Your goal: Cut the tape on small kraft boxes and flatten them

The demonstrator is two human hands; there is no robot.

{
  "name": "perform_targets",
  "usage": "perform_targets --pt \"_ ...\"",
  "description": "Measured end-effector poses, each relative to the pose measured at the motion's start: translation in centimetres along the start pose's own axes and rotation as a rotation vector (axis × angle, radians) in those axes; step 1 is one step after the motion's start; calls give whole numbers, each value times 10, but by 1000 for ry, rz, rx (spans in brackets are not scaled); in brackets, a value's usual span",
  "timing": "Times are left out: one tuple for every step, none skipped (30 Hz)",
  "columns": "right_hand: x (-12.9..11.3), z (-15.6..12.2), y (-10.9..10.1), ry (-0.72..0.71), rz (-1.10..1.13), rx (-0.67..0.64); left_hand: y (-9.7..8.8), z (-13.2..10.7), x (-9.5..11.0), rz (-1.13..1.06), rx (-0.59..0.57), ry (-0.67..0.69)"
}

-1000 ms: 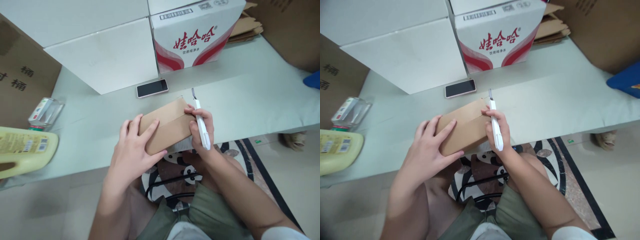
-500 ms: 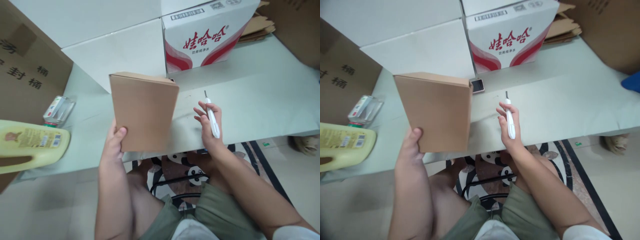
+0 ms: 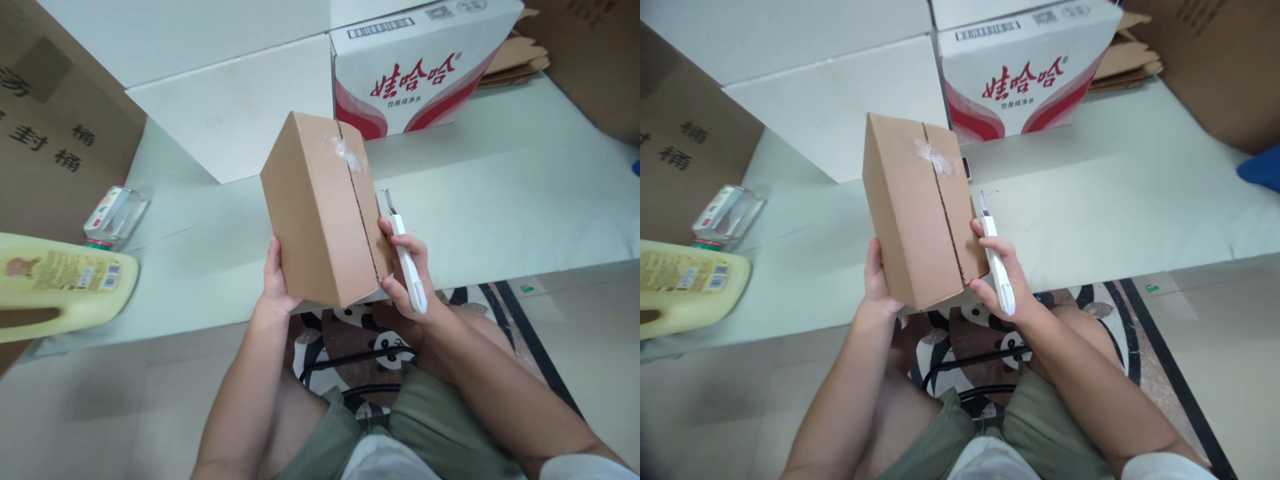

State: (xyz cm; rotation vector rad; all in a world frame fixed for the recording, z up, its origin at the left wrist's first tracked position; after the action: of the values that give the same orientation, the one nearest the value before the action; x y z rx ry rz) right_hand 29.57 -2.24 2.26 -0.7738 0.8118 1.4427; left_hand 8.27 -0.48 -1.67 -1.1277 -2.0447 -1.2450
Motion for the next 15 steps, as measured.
perform_targets --pt "-3 1 -3 -21 -4 20 3 -1 -1 10 -8 4" --pt "-5 2 -6 -37 -7 47 6 -1 -3 25 -14 11" --pt "-7 3 -10 -45 -11 78 9 -2 -4 41 -20 17" --pt "-8 4 -14 -41 -17 106 11 -1 -6 56 -26 16" --pt "-8 5 -17 -28 -26 133 13 -1 -9 69 -31 6" --pt "-8 5 -20 -14 -38 151 14 0 -12 79 -32 -12" --pt "-8 6 -22 0 -52 163 15 2 -16 88 -28 -35" --pt "-8 6 -24 8 -64 172 15 4 -20 94 -17 -53" --pt "-9 7 -25 10 -74 180 15 6 -23 98 2 -61" --pt "-10 7 -26 9 -79 185 15 8 -25 100 25 -49" --pt "-11 7 -27 5 -80 185 15 11 -25 97 49 -12" --pt "-12 8 -27 0 -77 182 16 12 -23 90 68 42" --pt "-13 8 -26 -6 -71 176 18 14 -20 81 77 102" --pt "-13 8 -25 -12 -65 170 21 15 -18 71 74 153" --pt "-14 8 -24 -15 -62 166 24 15 -16 64 65 187"
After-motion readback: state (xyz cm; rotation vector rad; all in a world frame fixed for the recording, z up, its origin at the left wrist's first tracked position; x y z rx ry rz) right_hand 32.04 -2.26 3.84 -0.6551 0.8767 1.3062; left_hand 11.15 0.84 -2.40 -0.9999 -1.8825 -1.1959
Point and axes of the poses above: each hand's wrist, its own z-axis towards the middle knuckle, its own y-axis out of the palm, x = y × z, the point moved 7 cm from there along z, towards the middle knuckle, and after that the axes turned 6 degrees about x, right-handed, at the moved point
